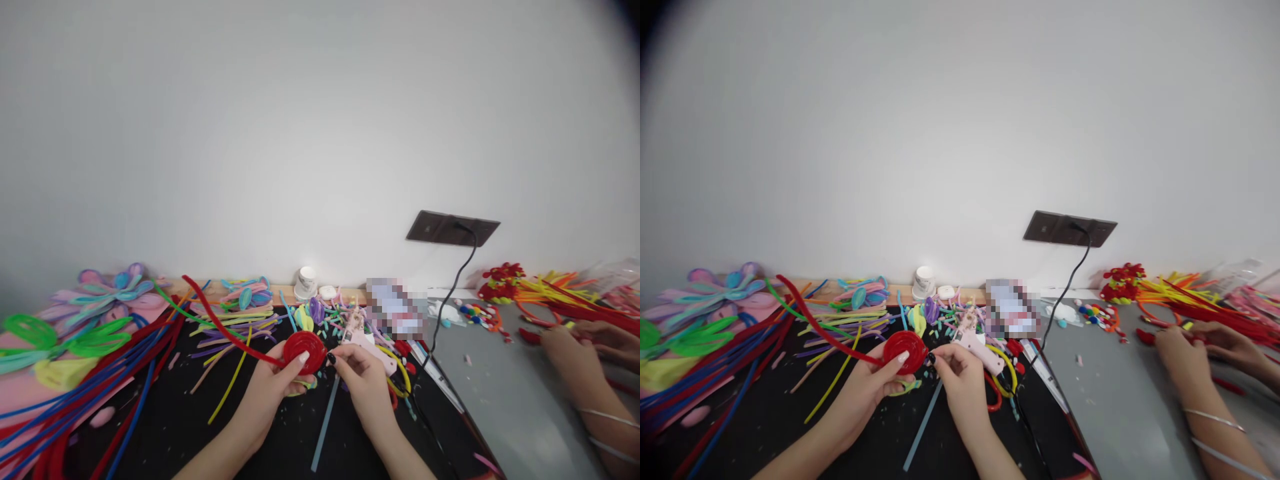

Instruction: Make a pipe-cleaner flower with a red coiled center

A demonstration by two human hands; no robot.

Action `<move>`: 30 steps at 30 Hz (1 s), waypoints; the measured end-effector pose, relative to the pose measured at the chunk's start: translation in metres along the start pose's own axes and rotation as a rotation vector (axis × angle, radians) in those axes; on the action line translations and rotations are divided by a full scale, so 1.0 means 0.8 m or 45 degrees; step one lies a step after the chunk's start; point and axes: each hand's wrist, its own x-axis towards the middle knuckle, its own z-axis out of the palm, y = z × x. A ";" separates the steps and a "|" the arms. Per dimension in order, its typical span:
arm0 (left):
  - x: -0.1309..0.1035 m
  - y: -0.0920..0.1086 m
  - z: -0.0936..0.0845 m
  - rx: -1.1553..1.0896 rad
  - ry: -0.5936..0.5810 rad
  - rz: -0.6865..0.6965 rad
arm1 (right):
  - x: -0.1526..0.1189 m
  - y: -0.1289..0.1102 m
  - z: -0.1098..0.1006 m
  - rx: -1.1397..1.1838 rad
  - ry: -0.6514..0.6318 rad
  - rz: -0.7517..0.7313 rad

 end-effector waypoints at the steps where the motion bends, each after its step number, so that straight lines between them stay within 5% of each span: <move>1: 0.000 0.000 0.000 0.015 -0.012 -0.001 | 0.000 0.001 0.000 0.008 -0.002 0.008; 30: 0.003 -0.006 -0.002 0.148 -0.024 -0.020 | 0.001 0.011 0.002 0.085 -0.034 0.008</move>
